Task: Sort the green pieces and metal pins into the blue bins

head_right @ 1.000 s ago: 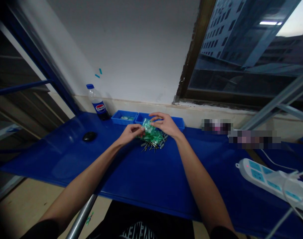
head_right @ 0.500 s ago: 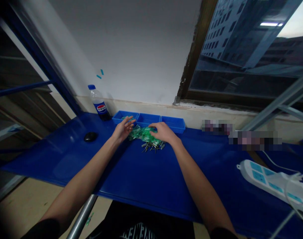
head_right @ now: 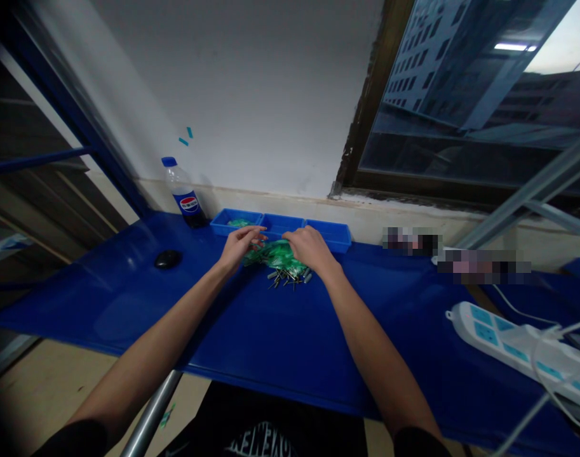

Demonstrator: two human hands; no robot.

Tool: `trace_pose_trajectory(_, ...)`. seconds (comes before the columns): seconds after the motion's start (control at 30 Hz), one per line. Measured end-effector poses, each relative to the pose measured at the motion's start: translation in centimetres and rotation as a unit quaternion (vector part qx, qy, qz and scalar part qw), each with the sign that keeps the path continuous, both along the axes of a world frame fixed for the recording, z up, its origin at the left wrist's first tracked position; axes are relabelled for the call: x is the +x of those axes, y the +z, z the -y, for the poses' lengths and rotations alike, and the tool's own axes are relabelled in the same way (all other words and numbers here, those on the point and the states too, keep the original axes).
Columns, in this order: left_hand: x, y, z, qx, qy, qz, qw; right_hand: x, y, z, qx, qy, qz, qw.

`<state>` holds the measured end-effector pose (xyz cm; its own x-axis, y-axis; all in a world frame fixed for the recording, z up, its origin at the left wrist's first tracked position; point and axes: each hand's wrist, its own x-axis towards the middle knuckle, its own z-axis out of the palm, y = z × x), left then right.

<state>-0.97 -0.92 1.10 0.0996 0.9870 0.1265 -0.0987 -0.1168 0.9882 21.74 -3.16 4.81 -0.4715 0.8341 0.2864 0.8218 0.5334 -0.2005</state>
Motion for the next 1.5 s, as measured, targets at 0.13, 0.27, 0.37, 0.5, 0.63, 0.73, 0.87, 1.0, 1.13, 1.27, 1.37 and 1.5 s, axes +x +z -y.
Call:
trace_pose_trajectory(0.13,0.1,-0.2,0.2,0.059,0.011,-0.042,0.997,0.6,1.2,0.2,0.053,0.005,-0.043,0.998)
trace_pose_trajectory(0.27,0.5,0.0,0.8,0.106,-0.007,-0.08,0.991,0.4,2.2,0.6,-0.008,0.014,-0.225,0.974)
trace_pose_trajectory(0.37,0.7,0.5,1.5,0.112,-0.069,-0.106,0.986,-0.1,2.3,0.6,-0.096,0.021,-0.353,0.93)
trace_pose_trajectory(0.5,0.5,1.1,1.9,0.088,-0.163,-0.102,0.977,-0.3,1.5,0.0,-0.139,0.002,-0.402,0.905)
trace_pose_trajectory(0.63,0.1,0.7,1.0,0.052,-0.115,-0.051,0.991,0.0,0.3,-0.7,-0.151,-0.042,-0.402,0.902)
trace_pose_trajectory(0.73,-0.4,0.1,-0.2,0.021,-0.045,0.02,0.999,0.4,0.0,-0.8,-0.117,-0.048,-0.33,0.935)
trace_pose_trajectory(0.87,-1.1,-0.1,-1.2,-0.042,0.031,0.141,0.989,0.4,0.1,-0.3,-0.094,0.03,-0.203,0.974)
trace_pose_trajectory(1.0,-1.6,0.2,-1.4,-0.097,0.025,0.197,0.975,0.1,0.0,0.2,-0.089,0.05,-0.104,0.989)
trace_pose_trajectory(1.13,-1.5,0.1,-1.3,-0.12,0.006,0.177,0.977,0.0,-0.7,0.0,-0.089,0.045,-0.058,0.993)
trace_pose_trajectory(1.27,-1.1,0.0,-1.0,-0.096,-0.021,0.127,0.987,-0.1,-0.8,-0.1,-0.072,0.036,-0.02,0.997)
trace_pose_trajectory(1.37,-0.9,0.1,-0.6,-0.083,-0.029,0.112,0.99,-0.2,-0.7,-0.2,-0.052,0.031,0.022,0.998)
trace_pose_trajectory(1.5,-0.8,0.4,-0.3,-0.079,-0.024,0.1,0.992,-0.3,-0.6,-0.2,-0.02,0.034,0.055,0.998)
